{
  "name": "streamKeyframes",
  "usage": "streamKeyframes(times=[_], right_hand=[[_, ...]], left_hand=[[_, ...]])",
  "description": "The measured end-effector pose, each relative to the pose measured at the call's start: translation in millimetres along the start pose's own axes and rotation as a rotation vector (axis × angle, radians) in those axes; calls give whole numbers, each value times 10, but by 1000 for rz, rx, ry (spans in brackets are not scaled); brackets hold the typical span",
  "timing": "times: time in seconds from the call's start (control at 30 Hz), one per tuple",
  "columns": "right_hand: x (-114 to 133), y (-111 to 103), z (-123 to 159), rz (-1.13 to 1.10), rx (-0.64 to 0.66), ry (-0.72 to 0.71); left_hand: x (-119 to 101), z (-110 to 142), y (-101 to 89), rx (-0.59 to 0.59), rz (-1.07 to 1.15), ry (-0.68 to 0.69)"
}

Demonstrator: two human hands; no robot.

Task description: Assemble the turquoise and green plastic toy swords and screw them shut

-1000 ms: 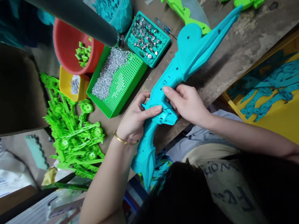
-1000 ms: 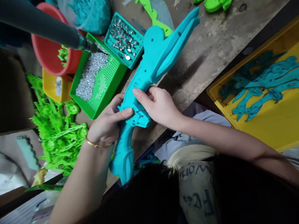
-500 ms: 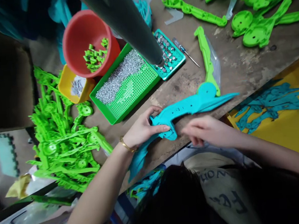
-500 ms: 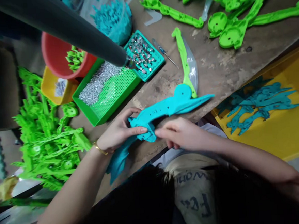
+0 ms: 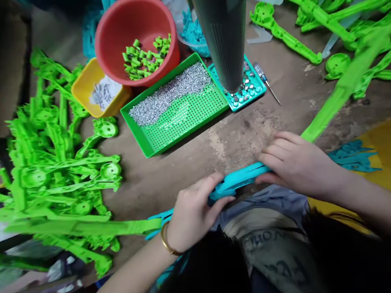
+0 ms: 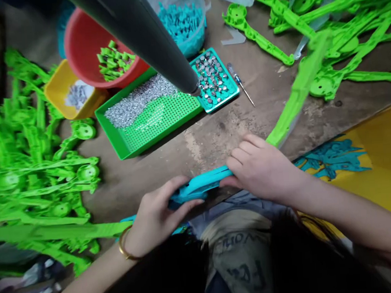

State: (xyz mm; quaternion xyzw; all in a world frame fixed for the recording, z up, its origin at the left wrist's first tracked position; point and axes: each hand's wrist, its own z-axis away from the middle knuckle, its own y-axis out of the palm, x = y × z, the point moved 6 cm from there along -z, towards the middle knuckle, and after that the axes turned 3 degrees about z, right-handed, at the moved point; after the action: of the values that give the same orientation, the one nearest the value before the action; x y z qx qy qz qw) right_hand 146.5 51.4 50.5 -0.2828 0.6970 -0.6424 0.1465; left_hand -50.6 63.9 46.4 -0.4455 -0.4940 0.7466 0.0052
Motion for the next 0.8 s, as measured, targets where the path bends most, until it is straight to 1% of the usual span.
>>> streamKeyframes(times=[0.07,0.17,0.23,0.27,0.33,0.4,0.43,0.5,0.57,0.6,0.67,0.7,0.73,0.77,0.8], right_hand=[[24,54,-16,35,27,-17],[17,85,-12,81,-13,-43],[-3,96,-18,93,-49,-60],[-17,99,-26,95,-72,-66],[-61,104,-48,90,-123,-59],[-124,126,-73,82,-151,-17],[-157,150,-86,79,-147,12],[-211,219,-115,75,-101,72],[-237,297,-145,64,-33,117],[-243,329,-158,54,-6,133],[-245,349,-162,12,1,135],[-252,328,-143,-21,-33,126],[-276,283,-101,-55,-95,127],[-334,213,-29,-83,-189,164],[-431,131,81,-99,-306,252]], left_hand=[[-17,34,14,-23,-19,18],[8,29,46,-33,-20,3],[49,-8,60,-17,4,-25],[85,-36,62,3,15,-59],[185,-108,55,78,34,-168],[260,-197,41,196,22,-271],[256,-256,30,249,-7,-284],[152,-413,17,306,-115,-225],[-37,-599,64,307,-258,-130],[-132,-687,122,311,-316,-100],[-260,-835,285,345,-393,-102],[-287,-893,365,363,-411,-118],[-289,-939,429,373,-418,-134],[-268,-972,475,378,-419,-148],[-230,-991,500,380,-419,-156]])
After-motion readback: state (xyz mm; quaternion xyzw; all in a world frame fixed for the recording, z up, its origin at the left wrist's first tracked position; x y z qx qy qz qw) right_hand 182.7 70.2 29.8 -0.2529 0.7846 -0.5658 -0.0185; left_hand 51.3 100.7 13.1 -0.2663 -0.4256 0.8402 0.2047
